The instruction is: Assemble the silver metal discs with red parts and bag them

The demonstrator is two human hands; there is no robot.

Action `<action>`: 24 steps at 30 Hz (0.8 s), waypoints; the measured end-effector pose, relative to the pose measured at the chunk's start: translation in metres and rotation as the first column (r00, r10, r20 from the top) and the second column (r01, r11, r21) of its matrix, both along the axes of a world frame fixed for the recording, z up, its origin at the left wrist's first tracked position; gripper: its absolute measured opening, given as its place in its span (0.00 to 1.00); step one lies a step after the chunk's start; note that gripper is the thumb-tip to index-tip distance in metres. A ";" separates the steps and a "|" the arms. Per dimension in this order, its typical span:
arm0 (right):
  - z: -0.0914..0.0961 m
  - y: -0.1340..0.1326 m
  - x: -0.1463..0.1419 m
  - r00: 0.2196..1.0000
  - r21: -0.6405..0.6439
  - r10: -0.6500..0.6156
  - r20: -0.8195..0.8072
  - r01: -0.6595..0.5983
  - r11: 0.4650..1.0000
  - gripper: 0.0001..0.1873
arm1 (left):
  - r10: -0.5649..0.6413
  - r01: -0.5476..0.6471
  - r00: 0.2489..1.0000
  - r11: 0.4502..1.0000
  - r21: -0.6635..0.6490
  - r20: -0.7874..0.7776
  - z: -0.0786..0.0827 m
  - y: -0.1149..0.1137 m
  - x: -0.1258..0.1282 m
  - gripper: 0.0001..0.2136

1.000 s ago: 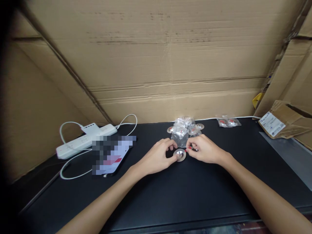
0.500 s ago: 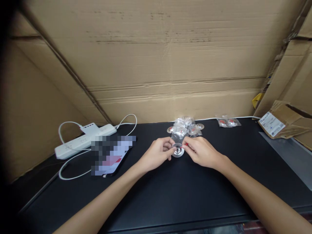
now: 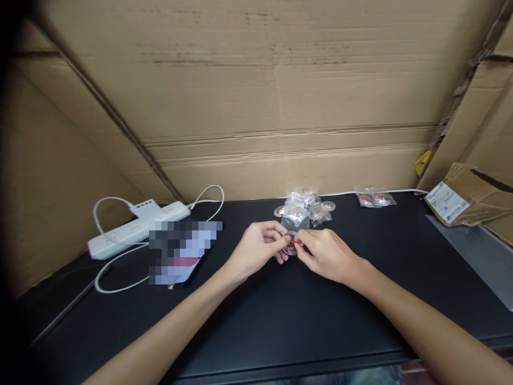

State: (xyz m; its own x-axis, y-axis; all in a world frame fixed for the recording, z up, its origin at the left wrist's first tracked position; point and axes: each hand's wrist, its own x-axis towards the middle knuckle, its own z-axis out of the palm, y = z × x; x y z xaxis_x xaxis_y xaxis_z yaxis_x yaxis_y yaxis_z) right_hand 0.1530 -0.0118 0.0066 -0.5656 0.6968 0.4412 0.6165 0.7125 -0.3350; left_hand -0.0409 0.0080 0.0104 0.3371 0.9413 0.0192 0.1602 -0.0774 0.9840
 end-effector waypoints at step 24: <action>0.001 -0.001 -0.003 0.989 -0.113 -0.029 -0.148 0.012 0.993 0.07 | -0.029 0.028 1.000 0.997 0.069 0.007 0.001 -0.002 0.001 0.08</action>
State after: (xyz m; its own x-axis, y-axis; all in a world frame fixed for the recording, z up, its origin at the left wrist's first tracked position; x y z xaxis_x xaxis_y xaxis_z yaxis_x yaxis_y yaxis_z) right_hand 0.1505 -0.0129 0.0072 -0.4841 0.7574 0.4383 0.5677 0.6530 -0.5014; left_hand -0.0400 0.0059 0.0116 0.3635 0.9276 0.0865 0.1494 -0.1497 0.9774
